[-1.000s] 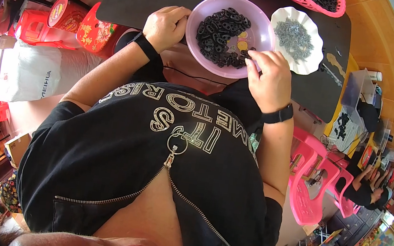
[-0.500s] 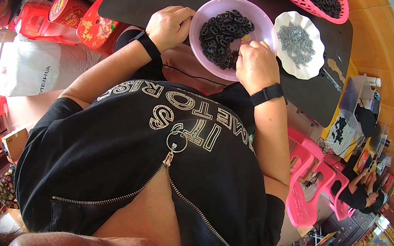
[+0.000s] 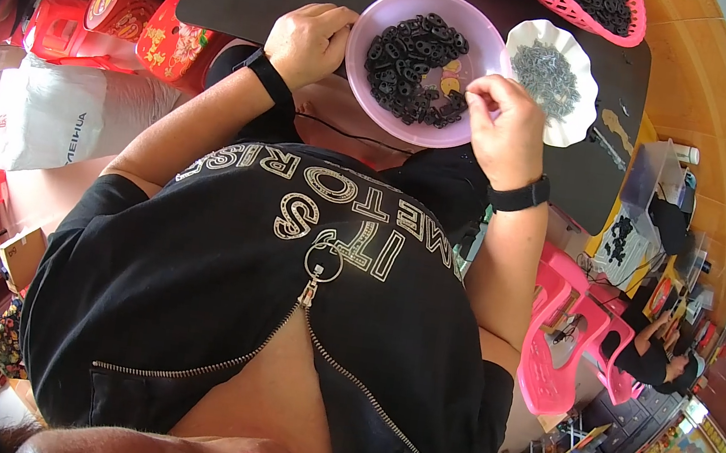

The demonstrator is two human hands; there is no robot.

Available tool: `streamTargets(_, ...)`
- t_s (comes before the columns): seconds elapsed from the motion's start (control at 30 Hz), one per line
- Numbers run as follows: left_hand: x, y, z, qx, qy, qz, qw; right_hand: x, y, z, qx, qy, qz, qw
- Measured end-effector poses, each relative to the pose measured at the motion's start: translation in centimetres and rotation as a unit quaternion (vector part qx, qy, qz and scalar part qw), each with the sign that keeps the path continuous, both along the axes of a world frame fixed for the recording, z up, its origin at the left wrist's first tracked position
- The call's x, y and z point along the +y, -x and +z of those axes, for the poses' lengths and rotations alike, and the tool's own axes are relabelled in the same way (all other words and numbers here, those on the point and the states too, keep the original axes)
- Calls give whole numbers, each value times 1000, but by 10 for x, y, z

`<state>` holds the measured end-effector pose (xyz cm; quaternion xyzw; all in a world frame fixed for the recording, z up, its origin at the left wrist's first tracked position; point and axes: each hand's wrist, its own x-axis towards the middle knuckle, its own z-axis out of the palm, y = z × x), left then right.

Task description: The person assembles fasteners by picking up black plastic pieces and inserting metal pins into them by hand.

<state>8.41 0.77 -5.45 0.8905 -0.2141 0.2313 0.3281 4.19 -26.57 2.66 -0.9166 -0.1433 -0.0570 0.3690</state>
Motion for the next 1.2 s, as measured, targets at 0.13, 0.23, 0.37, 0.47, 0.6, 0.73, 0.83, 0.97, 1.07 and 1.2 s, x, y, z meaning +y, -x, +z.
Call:
streamTargets(0.13,0,0,1,-9,11,-4,1000,13,-1,-10,0,73,62,995)
streamTargets(0.23,1,3,3,6,-15,-3,1000,21,-3,-18,-21,129,99,987)
streamTargets(0.37,0,2,-1,1,-15,-4,1000,28,-3,-23,-58,212,117,969)
streamTargets(0.47,2,1,-1,3,-6,-5,1000,29,0,-21,-82,166,99,978)
streamTargets(0.6,6,-1,1,117,161,26,980,34,23,0,-51,-10,37,998)
streamTargets(0.73,-9,31,48,278,392,-27,876,41,48,3,5,-150,0,989)
streamTargets(0.83,-23,56,85,323,299,-192,877,44,53,0,46,-176,-6,983)
streamTargets(0.97,-37,65,94,369,244,-259,859,50,57,3,43,-187,0,981)
streamTargets(1.07,-38,65,83,413,270,-227,839,49,61,-2,71,-244,-24,967)
streamTargets(1.2,-42,68,81,510,350,-235,750,48,63,-5,95,-273,-13,957)
